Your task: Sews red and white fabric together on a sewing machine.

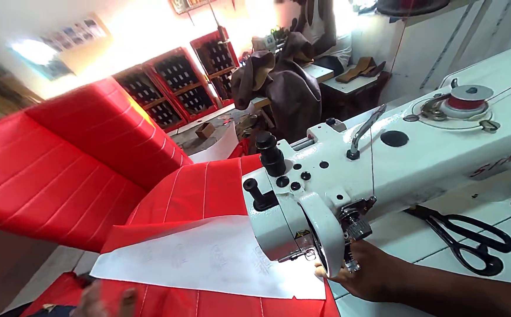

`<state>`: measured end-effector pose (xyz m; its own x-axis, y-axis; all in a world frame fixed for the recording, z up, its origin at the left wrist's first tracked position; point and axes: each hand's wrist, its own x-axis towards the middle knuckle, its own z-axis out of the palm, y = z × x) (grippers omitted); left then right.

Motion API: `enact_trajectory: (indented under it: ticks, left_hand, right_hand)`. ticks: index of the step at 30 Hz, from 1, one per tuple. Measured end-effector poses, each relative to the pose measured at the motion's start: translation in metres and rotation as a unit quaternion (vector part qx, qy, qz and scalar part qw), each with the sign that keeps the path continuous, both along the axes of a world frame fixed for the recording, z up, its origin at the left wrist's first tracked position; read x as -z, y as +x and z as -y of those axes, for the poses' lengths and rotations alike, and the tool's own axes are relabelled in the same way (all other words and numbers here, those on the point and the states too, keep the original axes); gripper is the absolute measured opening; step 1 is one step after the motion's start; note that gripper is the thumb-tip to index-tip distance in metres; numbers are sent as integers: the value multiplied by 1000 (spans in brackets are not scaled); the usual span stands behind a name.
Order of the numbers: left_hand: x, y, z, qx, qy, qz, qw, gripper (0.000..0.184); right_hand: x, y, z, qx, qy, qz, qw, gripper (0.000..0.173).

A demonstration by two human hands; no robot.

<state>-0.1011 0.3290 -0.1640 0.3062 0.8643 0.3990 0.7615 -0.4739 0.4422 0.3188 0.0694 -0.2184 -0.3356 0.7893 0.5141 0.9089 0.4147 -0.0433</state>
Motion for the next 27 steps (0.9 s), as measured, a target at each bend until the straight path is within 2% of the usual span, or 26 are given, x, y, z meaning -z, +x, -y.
enact_trajectory:
  ticks: [1, 3, 6, 9, 11, 13, 17, 20, 24, 27]
  left_hand:
    - [-6, 22, 4, 118, 41, -14, 992, 84]
    - [-11, 80, 22, 276, 83, -54, 956, 79]
    - [-3, 150, 68, 431, 47, -75, 898, 54]
    - [13, 173, 91, 531, -17, -119, 839, 40]
    - [28, 175, 90, 540, -30, -137, 830, 40]
    - [35, 175, 92, 528, -12, -118, 841, 37]
    - [39, 181, 110, 486, 87, -93, 865, 31]
    - [41, 188, 119, 484, 152, -100, 856, 28]
    - [35, 185, 110, 539, 17, -97, 837, 51]
    - [38, 186, 107, 542, -12, -86, 836, 42]
  right_hand:
    - [0, 0, 0, 0, 2, -2, 1000, 28]
    - [0, -1, 0, 1, 4, -2, 1000, 28]
    - [1, -1, 0, 4, 8, 0, 1000, 28]
    - [-1, -2, 0, 4, 16, -6, 1000, 26]
    - [-1, -1, 0, -1, 5, -20, 1000, 26]
    - [1, -1, -1, -9, -3, -35, 999, 26]
    - [-6, 5, -3, -12, -22, -160, 987, 19]
    - [-9, 6, -3, 14, 3, -201, 979, 20]
    - [-11, 7, -1, 15, 2, -188, 982, 19]
    - [-9, 8, -2, -10, -34, -174, 984, 20]
